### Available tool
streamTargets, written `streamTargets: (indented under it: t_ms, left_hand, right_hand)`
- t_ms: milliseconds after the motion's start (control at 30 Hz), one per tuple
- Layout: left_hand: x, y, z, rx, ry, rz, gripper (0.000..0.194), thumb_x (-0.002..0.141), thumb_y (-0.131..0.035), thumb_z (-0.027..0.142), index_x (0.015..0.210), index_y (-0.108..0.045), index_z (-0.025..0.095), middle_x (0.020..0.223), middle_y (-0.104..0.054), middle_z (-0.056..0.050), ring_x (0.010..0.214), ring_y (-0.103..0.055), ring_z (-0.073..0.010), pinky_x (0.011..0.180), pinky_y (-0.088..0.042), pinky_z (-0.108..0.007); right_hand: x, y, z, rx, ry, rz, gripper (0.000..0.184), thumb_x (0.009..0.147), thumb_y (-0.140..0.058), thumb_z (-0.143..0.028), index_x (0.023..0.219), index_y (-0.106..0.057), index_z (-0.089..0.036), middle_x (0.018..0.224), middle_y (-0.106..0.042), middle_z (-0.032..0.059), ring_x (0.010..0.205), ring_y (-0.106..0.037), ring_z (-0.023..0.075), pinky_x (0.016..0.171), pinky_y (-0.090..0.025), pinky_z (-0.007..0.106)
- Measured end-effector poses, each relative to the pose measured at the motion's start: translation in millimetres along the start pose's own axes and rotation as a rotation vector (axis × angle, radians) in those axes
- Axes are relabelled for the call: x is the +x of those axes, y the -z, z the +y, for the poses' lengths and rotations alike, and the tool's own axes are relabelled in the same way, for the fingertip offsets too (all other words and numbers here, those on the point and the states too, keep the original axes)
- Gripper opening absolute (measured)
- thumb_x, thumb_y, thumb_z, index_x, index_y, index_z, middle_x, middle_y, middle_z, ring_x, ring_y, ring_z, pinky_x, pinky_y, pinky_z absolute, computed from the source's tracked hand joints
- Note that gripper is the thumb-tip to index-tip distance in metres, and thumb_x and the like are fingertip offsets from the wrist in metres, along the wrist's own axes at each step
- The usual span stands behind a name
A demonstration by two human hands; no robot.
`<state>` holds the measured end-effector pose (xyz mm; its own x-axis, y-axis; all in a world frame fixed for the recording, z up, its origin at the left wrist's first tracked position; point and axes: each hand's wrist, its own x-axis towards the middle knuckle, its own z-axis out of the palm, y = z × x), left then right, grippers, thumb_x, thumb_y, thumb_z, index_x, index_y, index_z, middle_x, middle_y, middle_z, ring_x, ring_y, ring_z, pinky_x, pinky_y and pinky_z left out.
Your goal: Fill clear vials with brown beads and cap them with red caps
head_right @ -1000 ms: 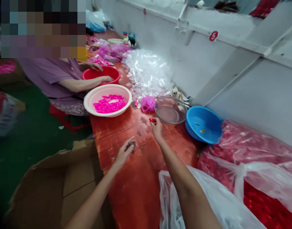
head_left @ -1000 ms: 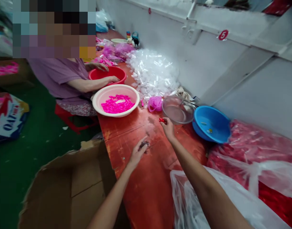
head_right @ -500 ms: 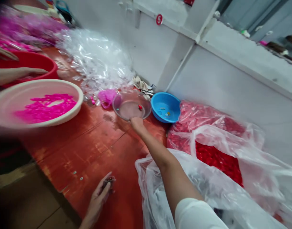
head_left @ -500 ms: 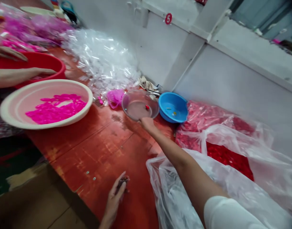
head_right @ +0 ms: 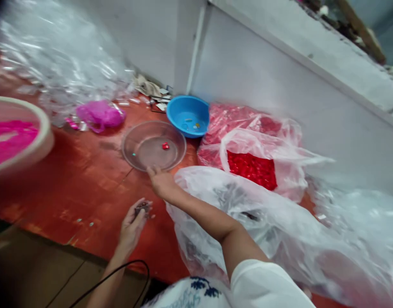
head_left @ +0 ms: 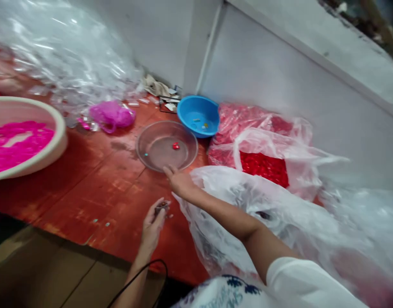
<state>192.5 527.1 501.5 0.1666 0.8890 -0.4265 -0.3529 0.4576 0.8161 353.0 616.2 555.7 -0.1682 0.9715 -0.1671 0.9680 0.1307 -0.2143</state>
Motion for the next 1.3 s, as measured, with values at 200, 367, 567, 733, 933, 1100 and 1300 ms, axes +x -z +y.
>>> streamTargets:
  t_ms: [200,367,567,733,933,1100,1300]
  left_hand:
    - [-7,-57.9,26,-0.006,-0.064,-0.146,0.040,0.071,-0.073,0.027,0.110,-0.064,0.028,0.105,-0.064,-0.002,0.088,-0.061,-0.0143,0.073,-0.057,-0.028]
    - [-24,-136.7,37,0.049,-0.153,-0.343,0.039,0.073,-0.071,0.026,0.112,-0.063,0.026,0.105,-0.065,-0.007,0.094,-0.062,-0.0203,0.070,-0.057,-0.031]
    - [-54,-254.6,4,0.081,-0.059,-0.570,0.039,0.077,-0.067,0.025,0.115,-0.060,0.026,0.111,-0.063,-0.007,0.094,-0.061,-0.0208,0.070,-0.057,-0.034]
    - [-70,-304.9,-36,0.049,0.130,-0.613,0.046,0.079,-0.065,0.026,0.124,-0.053,0.025,0.121,-0.059,-0.009,0.098,-0.061,-0.0215,0.076,-0.056,-0.037]
    - [-85,-317.3,-59,0.042,0.239,-0.579,0.044,0.082,-0.061,0.024,0.125,-0.052,0.022,0.127,-0.055,-0.011,0.103,-0.059,-0.0234,0.073,-0.057,-0.038]
    - [-96,-319.5,-65,0.010,0.281,-0.548,0.044,0.082,-0.060,0.024,0.125,-0.051,0.023,0.128,-0.056,-0.010,0.106,-0.059,-0.0241,0.076,-0.056,-0.039]
    - [-99,-312.6,-65,0.038,0.205,-0.565,0.041,0.081,-0.063,0.023,0.121,-0.055,0.023,0.125,-0.057,-0.009,0.099,-0.060,-0.0216,0.074,-0.055,-0.036]
  right_hand:
    - [-140,77,83,-0.089,-0.174,0.213,0.037,0.094,-0.040,-0.042,0.118,-0.059,-0.019,0.128,-0.056,0.0115,0.118,-0.048,0.0266,0.102,-0.036,0.044]
    - [-249,40,158,0.187,-0.524,-0.023,0.060,0.088,-0.051,-0.051,0.141,-0.039,-0.024,0.147,-0.036,0.0128,0.133,-0.035,0.0324,0.106,-0.030,0.050]
    - [-286,-9,172,0.644,-0.211,-0.276,0.043,0.086,-0.057,-0.034,0.127,-0.056,-0.022,0.133,-0.055,0.0101,0.113,-0.057,0.0246,0.095,-0.043,0.033]
    - [-272,25,248,0.596,-0.460,0.259,0.029,0.092,-0.044,-0.024,0.110,-0.066,-0.020,0.107,-0.067,0.0049,0.098,-0.061,0.0167,0.087,-0.044,0.025]
    - [-248,8,350,0.431,-0.786,0.412,0.042,0.088,-0.050,-0.023,0.130,-0.053,-0.016,0.120,-0.056,0.0148,0.110,-0.053,0.0240,0.096,-0.039,0.034]
    - [-245,-10,363,0.485,-0.742,0.419,0.032,0.085,-0.055,-0.022,0.115,-0.063,-0.019,0.110,-0.061,0.0102,0.101,-0.058,0.0227,0.092,-0.042,0.033]
    - [-264,-11,346,0.661,-0.700,0.643,0.041,0.085,-0.049,-0.022,0.125,-0.056,-0.015,0.118,-0.057,0.0115,0.100,-0.059,0.0184,0.092,-0.044,0.031]
